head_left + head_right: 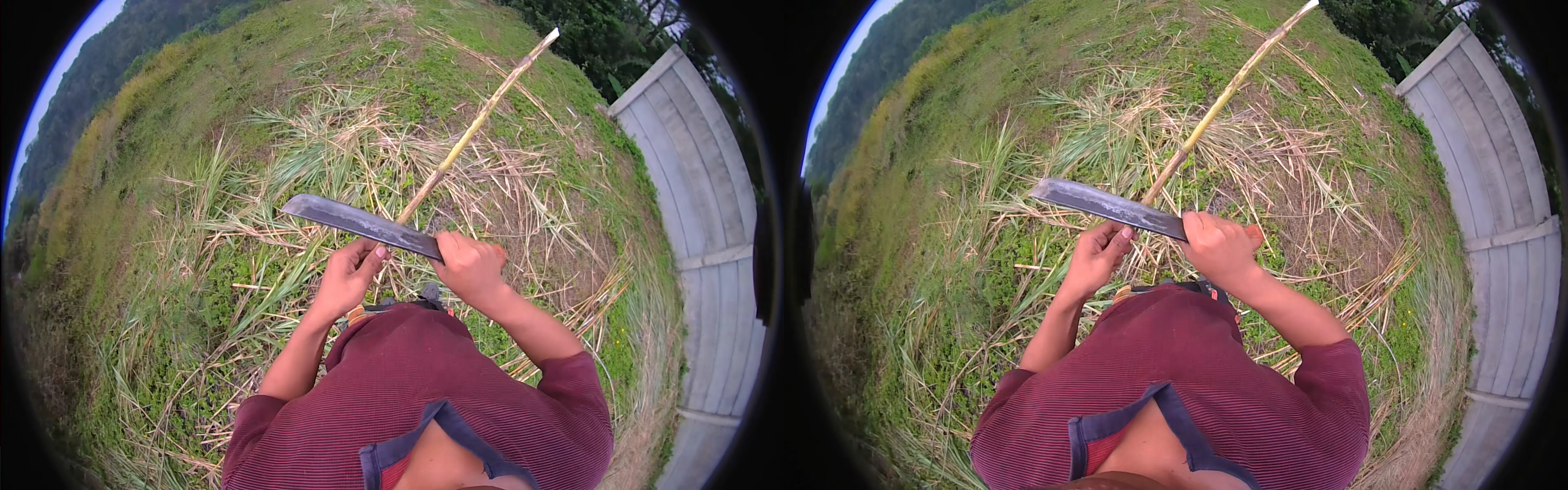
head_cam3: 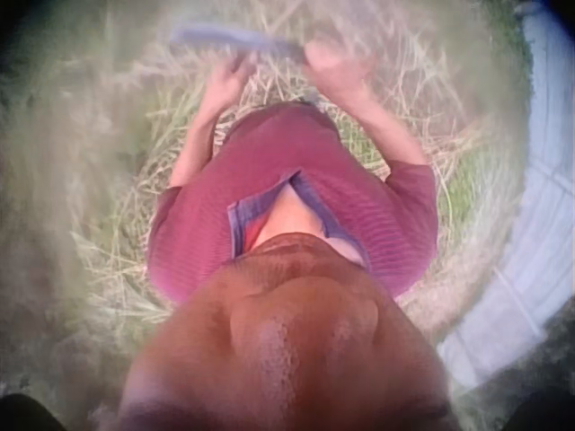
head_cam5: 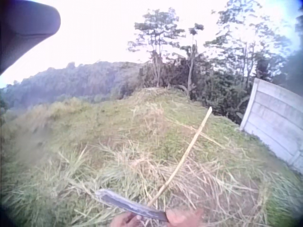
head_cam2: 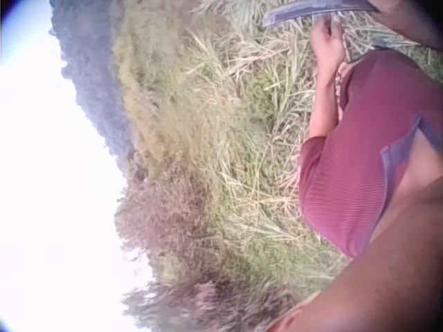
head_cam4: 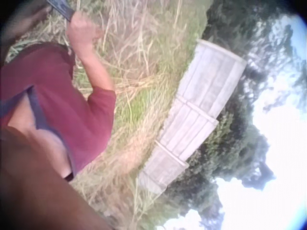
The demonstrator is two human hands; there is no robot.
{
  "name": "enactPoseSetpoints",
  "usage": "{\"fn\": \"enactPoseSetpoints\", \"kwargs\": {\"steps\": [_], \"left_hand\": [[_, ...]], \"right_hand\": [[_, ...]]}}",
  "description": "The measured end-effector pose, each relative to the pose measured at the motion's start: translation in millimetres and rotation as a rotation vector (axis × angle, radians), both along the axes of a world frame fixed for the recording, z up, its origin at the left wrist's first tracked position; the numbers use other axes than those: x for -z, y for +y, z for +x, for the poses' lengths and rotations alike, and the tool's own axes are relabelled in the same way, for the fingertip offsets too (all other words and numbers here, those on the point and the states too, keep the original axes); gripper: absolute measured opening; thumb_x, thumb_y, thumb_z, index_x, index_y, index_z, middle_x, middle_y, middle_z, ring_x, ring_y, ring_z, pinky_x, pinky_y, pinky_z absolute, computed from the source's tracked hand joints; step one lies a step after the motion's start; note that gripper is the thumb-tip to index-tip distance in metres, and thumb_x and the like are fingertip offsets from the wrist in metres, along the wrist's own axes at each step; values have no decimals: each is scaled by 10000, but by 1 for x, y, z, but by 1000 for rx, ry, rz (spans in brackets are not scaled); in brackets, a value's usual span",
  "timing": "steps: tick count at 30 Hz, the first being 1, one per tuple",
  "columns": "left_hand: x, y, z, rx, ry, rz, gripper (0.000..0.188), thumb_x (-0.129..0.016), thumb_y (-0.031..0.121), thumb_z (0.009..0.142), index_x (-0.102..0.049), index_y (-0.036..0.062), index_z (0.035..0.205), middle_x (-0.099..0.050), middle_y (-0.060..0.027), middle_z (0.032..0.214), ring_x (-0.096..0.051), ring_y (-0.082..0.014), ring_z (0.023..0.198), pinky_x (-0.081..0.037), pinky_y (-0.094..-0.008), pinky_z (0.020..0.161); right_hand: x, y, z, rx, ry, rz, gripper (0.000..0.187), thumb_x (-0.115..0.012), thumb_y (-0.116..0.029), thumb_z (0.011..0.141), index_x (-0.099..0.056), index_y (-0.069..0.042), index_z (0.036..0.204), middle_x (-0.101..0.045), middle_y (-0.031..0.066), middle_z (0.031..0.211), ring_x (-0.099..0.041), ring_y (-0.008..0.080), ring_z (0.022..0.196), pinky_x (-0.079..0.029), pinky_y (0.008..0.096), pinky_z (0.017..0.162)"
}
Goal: The person uses a machete to trim and clean long, thin sticks in an outdoor grassy area. They repeatedly cut off leaves and side branches, then scrape the surface of the sticks to remove bark and smooth them. The person handles the sticks one at a time, rotating them to access different sides.
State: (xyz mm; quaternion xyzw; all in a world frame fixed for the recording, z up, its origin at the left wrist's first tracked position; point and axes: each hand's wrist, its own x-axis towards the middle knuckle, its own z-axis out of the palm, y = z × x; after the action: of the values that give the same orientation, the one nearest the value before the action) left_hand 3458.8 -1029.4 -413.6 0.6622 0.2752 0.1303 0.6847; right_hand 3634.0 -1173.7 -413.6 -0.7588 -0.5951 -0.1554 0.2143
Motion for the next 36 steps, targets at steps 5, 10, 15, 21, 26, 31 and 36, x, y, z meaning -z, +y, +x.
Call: {"fn": "enactPoseSetpoints", "kwargs": {"steps": [5, 10, 15, 21, 26, 31, 36], "left_hand": [[-10, 1, 20, 72, -81, -106, 263, -488, 241, 1022, -594, 16, 935, -483, 35, 665, -388, -42, 562, -315, -217, 502], [-21, 0, 30, 145, -52, -270, 265, -461, 267, 1036, -550, 58, 902, -357, 82, 596, -255, -12, 473, -194, -192, 410], [-16, 1, 32, 127, -82, -115, 309, -457, 272, 1035, -582, 43, 869, -429, 48, 615, -349, -41, 530, -285, -228, 478], [-28, -3, 35, 227, -36, -405, 278, -433, 278, 1045, -534, 69, 892, -331, 81, 595, -248, -24, 478, -204, -207, 415], [-29, 7, 36, 305, -74, -606, 281, -412, 305, 1048, -498, 87, 894, -306, 82, 602, -217, -22, 454, -161, -203, 384], [-32, 9, 28, 406, -95, -906, 303, -368, 304, 1058, -445, 87, 863, -277, 78, 609, -181, -24, 430, -133, -208, 360], [-20, 14, 38, 493, -144, -1122, 323, -364, 325, 1057, -433, 97, 840, -269, 76, 607, -165, -18, 425, -111, -209, 338]], "right_hand": [[0, -3, 33, 43, -124, 156, 102, -692, -90, 777, -601, -79, 822, -591, 63, 619, -616, 229, 530, -413, 368, 448], [-14, -4, 46, 202, -95, 176, 140, -661, -128, 836, -563, -71, 754, -590, 64, 617, -603, 209, 502, -463, 343, 463], [-15, -16, 68, 231, -147, 81, 121, -648, -140, 856, -554, -76, 815, -611, 83, 629, -608, 264, 492, -478, 382, 474], [-39, -18, 59, 155, -117, 65, 89, -676, -112, 811, -597, -81, 839, -603, 75, 639, -617, 231, 523, -451, 385, 461], [-37, -18, 88, 214, -137, 171, 113, -700, -100, 769, -614, -98, 842, -596, 67, 626, -607, 215, 513, -460, 351, 451], [-38, -19, 59, 164, -205, 42, 109, -703, -115, 783, -610, -94, 836, -595, 67, 616, -601, 218, 505, -469, 348, 449], [-45, -20, 70, 161, -168, 112, 101, -692, -114, 801, -594, -88, 797, -583, 64, 597, -595, 209, 486, -458, 343, 435]]}}
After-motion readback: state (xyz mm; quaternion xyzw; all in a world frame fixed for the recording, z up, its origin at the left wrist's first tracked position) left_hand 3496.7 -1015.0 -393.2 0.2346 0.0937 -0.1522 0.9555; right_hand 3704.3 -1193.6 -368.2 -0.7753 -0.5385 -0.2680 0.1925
